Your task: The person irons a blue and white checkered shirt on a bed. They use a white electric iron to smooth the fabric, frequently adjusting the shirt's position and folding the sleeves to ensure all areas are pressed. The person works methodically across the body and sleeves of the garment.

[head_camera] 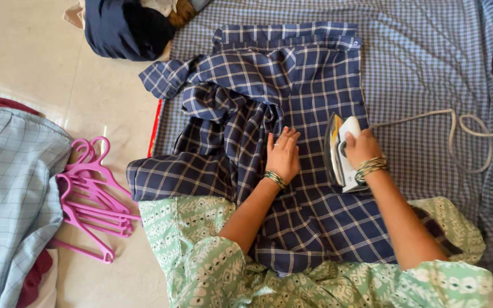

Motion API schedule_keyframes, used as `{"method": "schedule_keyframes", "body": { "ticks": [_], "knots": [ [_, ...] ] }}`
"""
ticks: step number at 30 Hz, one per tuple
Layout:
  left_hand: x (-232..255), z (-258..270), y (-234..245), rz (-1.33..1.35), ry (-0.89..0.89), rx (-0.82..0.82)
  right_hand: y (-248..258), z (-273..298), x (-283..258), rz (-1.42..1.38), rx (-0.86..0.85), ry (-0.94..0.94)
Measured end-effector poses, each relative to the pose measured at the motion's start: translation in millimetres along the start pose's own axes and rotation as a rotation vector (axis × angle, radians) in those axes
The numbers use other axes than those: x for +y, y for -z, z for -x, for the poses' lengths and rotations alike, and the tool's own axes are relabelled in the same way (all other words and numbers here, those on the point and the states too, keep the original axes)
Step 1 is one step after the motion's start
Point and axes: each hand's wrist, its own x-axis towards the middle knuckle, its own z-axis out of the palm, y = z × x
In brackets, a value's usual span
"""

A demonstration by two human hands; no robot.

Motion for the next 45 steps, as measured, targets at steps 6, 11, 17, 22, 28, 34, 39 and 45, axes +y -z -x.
{"method": "schedule_keyframes", "body": {
  "ticks": [6,11,17,22,28,34,39,45],
  "knots": [
    [-1.0,-4.6,19.5,-0.112,0.218,-0.136,-1.4,-16.1,-27.9,-0.091,0.063,-0.284],
    [7.8,-0.6,34.1,-0.190,0.341,-0.365,-12.0,-28.4,-17.4,-0.867,-0.077,-0.442],
    [-9.0,-12.2,21.9,0.098,0.433,-0.083,-31.6,-22.7,-31.7,-0.679,0.087,-0.600],
    [-34.1,-18.6,21.9,-0.040,0.415,0.152,-28.8,-58.7,-30.6,-0.790,0.214,-0.658],
    [-55.4,-51.2,23.0,-0.141,0.495,0.181,-25.1,-66.0,-35.6,-0.693,0.254,-0.689],
    [-83.0,-74.6,30.8,-0.020,0.620,0.296,-20.3,-49.2,-42.0,-0.766,0.226,-0.678],
    [-96.1,-65.9,42.1,0.046,0.819,0.319,-13.9,-58.3,-44.1,-0.810,0.215,-0.690],
    [-56.5,-63.2,55.3,-0.060,0.552,0.414,-13.7,-21.3,-58.7,-0.620,0.174,-0.553]
  ]
}}
